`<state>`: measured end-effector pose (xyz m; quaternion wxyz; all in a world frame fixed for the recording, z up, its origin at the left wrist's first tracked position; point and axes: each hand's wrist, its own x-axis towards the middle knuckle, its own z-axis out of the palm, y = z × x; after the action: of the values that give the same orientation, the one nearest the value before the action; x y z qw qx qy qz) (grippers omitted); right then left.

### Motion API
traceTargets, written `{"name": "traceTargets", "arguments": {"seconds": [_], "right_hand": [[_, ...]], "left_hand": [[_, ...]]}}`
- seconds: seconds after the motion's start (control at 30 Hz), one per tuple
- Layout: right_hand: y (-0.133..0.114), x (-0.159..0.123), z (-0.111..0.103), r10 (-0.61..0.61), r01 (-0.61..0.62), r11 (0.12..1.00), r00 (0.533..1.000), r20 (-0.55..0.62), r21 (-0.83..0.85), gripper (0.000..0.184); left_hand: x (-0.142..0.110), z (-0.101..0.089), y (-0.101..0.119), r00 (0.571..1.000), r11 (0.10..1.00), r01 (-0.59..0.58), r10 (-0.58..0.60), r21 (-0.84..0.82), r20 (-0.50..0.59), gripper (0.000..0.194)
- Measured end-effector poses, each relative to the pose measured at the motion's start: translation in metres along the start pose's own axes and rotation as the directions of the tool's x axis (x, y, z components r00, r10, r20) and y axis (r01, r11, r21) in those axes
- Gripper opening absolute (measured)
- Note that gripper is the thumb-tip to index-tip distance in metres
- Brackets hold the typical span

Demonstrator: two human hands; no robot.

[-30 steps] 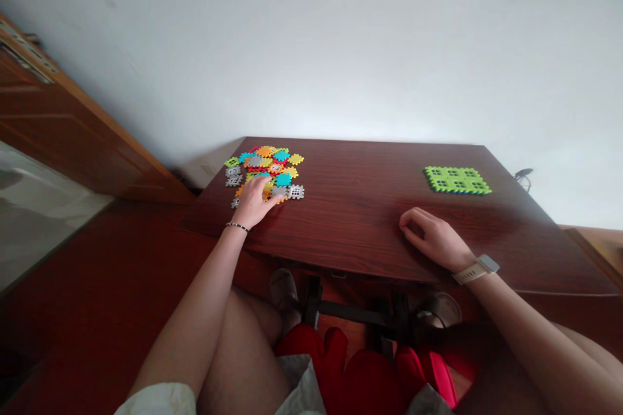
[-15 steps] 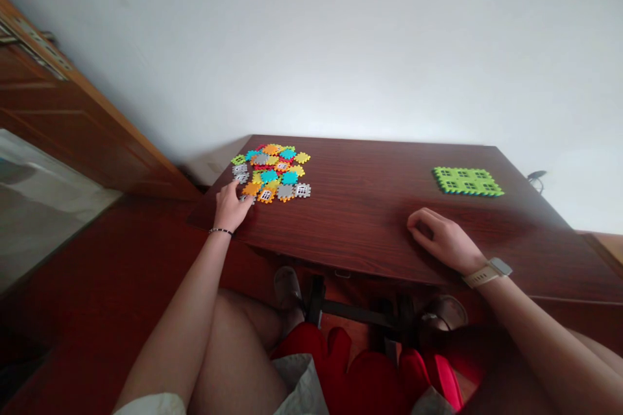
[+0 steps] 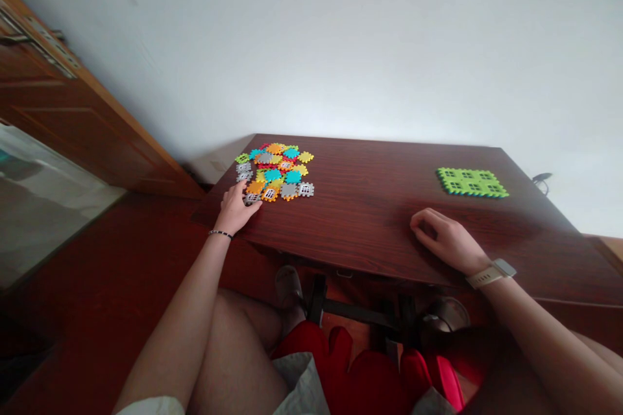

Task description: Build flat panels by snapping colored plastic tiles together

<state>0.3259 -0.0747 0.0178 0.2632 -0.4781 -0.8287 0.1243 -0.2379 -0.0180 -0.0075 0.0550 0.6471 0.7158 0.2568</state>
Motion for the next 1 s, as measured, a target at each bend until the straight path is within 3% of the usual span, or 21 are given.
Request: {"name": "traceTargets", "arguments": {"seconds": [0.3, 0.6, 0.83, 1.0], "right_hand": [[0.001, 0.0, 0.0, 0.002, -0.002, 1.0, 1.0, -0.001, -0.002, 0.009], [0.005, -0.001, 0.001, 0.008, -0.008, 1.0, 1.0, 0.027, 0.0, 0.01], [0.007, -0.002, 0.002, 0.009, -0.009, 1.0, 0.999, 0.034, 0.003, 0.01], [0.006, -0.002, 0.002, 0.012, -0.012, 1.0, 1.0, 0.028, 0.0, 0.009]], "left_hand": [[0.002, -0.002, 0.001, 0.998, 0.997, -0.052, 0.05, -0.064, -0.027, 0.077], [0.001, -0.002, 0.001, 0.995, 0.993, 0.088, -0.084, 0.08, -0.047, 0.075], [0.003, -0.003, 0.003, 0.999, 0.999, 0.041, -0.041, 0.012, -0.003, 0.081], [-0.001, 0.001, 0.011, 0.996, 0.993, -0.07, 0.065, -0.094, -0.057, 0.078]]}}
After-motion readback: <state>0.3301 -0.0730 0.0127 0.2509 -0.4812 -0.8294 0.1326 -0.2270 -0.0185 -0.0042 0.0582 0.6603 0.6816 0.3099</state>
